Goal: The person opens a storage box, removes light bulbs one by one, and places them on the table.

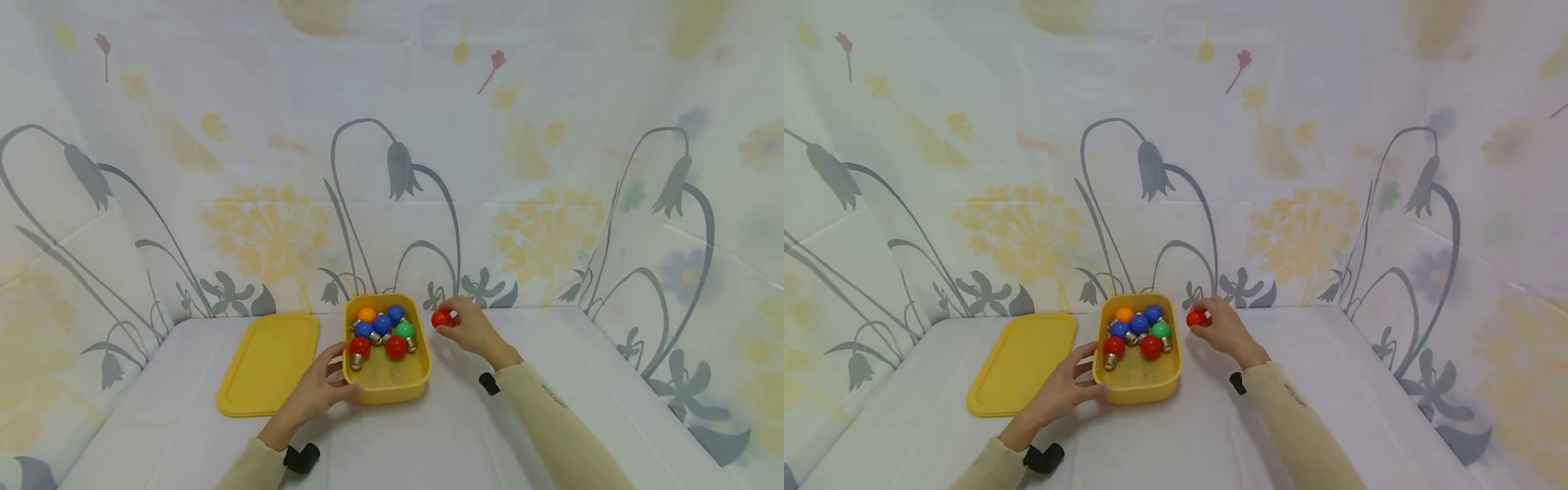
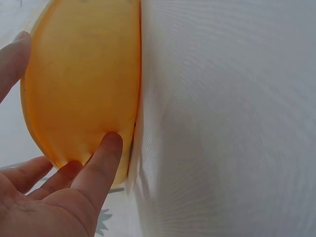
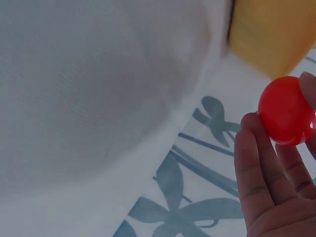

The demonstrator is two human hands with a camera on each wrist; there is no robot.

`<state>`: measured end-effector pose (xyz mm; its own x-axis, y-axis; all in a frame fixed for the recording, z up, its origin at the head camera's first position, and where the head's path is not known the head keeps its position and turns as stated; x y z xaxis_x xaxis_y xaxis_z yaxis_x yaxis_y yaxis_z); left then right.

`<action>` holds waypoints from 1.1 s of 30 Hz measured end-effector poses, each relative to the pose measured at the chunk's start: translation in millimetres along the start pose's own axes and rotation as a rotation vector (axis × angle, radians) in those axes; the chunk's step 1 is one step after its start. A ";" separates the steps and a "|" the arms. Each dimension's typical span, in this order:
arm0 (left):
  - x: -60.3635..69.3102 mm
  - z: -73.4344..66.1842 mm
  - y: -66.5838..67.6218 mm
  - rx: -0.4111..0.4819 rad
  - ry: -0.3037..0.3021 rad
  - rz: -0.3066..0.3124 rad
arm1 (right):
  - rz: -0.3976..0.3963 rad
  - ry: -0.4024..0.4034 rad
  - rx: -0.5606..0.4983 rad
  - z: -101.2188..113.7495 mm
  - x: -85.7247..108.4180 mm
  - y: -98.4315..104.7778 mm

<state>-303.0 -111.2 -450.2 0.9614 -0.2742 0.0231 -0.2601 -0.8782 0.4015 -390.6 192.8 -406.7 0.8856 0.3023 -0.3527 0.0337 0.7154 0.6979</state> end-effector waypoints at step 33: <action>-0.3 -0.5 -1.0 0.030 -0.022 -0.002 | 0.153 -0.176 0.142 -25.5 -9.9 -23.5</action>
<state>-303.0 -110.0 -450.1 0.9599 -0.2805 0.0018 -0.2607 -0.8900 0.3742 -411.9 189.0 -435.5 0.9517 0.2773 -0.1316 -0.0529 0.5704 0.8196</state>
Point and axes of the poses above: each hand's wrist, its own x-axis away from the middle knuckle, its own y-axis out of the back of the hand, z = x × y, the point moved 5 cm from there along -x, towards the middle knuckle, and after that the axes turned 5 degrees about -x, right-handed, at the moved point
